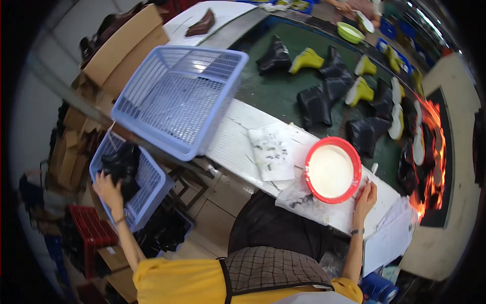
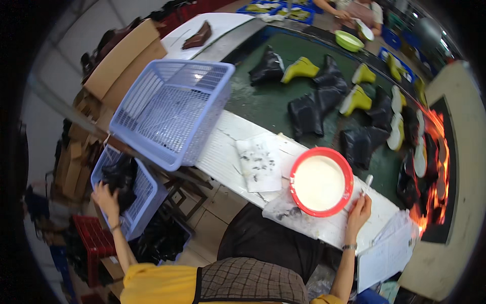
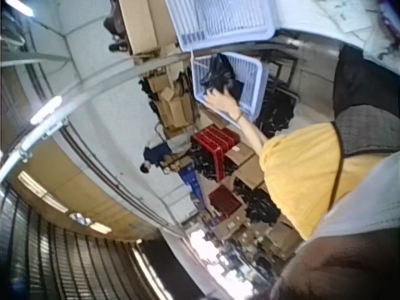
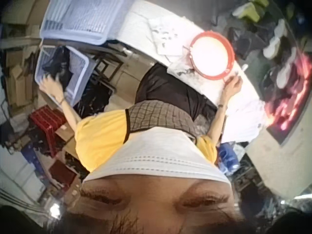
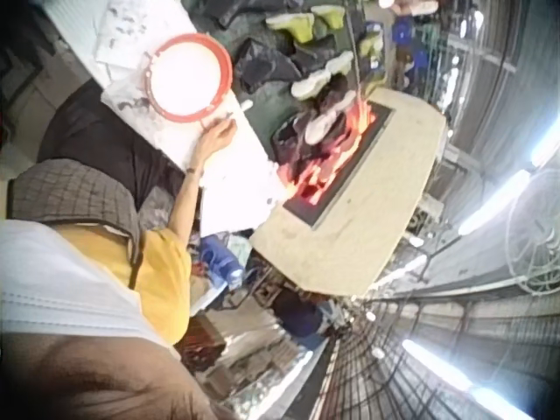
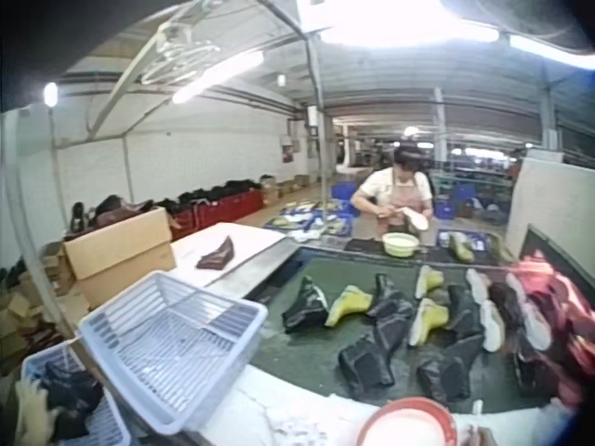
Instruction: Apply adhesive to the perimeter of black shoe uppers using a small brush and a bowl of glue.
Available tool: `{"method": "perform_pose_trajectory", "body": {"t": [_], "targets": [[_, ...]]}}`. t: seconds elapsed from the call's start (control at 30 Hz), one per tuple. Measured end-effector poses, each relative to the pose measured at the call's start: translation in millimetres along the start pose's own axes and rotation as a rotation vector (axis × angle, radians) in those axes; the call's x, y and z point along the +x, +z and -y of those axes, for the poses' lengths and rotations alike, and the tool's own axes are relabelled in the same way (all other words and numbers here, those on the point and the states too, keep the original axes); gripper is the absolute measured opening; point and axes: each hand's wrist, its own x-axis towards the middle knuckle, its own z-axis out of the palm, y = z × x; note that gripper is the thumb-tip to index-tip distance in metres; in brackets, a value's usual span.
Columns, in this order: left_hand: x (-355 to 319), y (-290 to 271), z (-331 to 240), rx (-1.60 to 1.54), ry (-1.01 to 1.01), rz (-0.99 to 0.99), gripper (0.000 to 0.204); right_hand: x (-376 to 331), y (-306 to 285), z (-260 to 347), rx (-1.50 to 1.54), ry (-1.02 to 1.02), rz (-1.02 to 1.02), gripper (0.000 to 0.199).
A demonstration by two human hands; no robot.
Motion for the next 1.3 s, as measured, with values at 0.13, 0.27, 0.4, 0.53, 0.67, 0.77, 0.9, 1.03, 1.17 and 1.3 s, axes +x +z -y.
{"method": "perform_pose_trajectory", "body": {"t": [0.13, 0.27, 0.4, 0.53, 0.67, 0.77, 0.9, 1.03, 1.17, 1.3], "targets": [[7.2, -77.0, -39.4, -1.053, -0.601, -0.185, 0.041, -3.0, -2.1, 5.1, 0.046, 0.009, -0.023, 0.023], [-3.8, -101.5, -134.9, -1.11, -0.024, -0.111, 0.052, -4.1, -12.5, -4.4, 0.029, -0.025, -0.079, 0.024], [67.3, -200.8, -314.7, -1.67, 0.356, 0.605, 0.047, -5.7, -4.3, 33.6, 0.162, 0.012, 0.035, 0.026], [92.3, -126.7, -412.2, -1.557, 0.665, 0.715, 0.057, -20.1, -15.9, 96.9, -0.428, -0.418, 0.098, 0.015], [67.5, -108.9, -468.5, -1.195, 0.731, 0.224, 0.098, -25.0, -24.7, 112.1, -0.696, -0.463, 0.113, 0.012], [46.0, -135.3, -476.5, -1.071, 0.747, 0.262, 0.119, -28.6, -20.1, 124.8, -0.894, -0.619, 0.167, 0.013], [50.6, -138.8, -484.9, -1.07, 0.736, 0.23, 0.101, -36.6, -16.1, 133.2, -0.937, -0.576, 0.225, 0.014], [72.8, -138.9, -474.4, -1.461, 0.487, 0.277, 0.061, -37.0, -28.6, 119.3, -0.589, -0.343, 0.188, 0.014], [87.2, -192.6, -440.2, -1.665, 0.525, 0.38, 0.046, -39.4, -41.8, 111.9, -0.563, -0.191, 0.186, 0.017], [47.1, -233.0, -427.7, -1.634, 0.533, 1.331, 0.046, -40.6, -31.9, 128.4, -0.463, -0.195, 0.185, 0.028]]}}
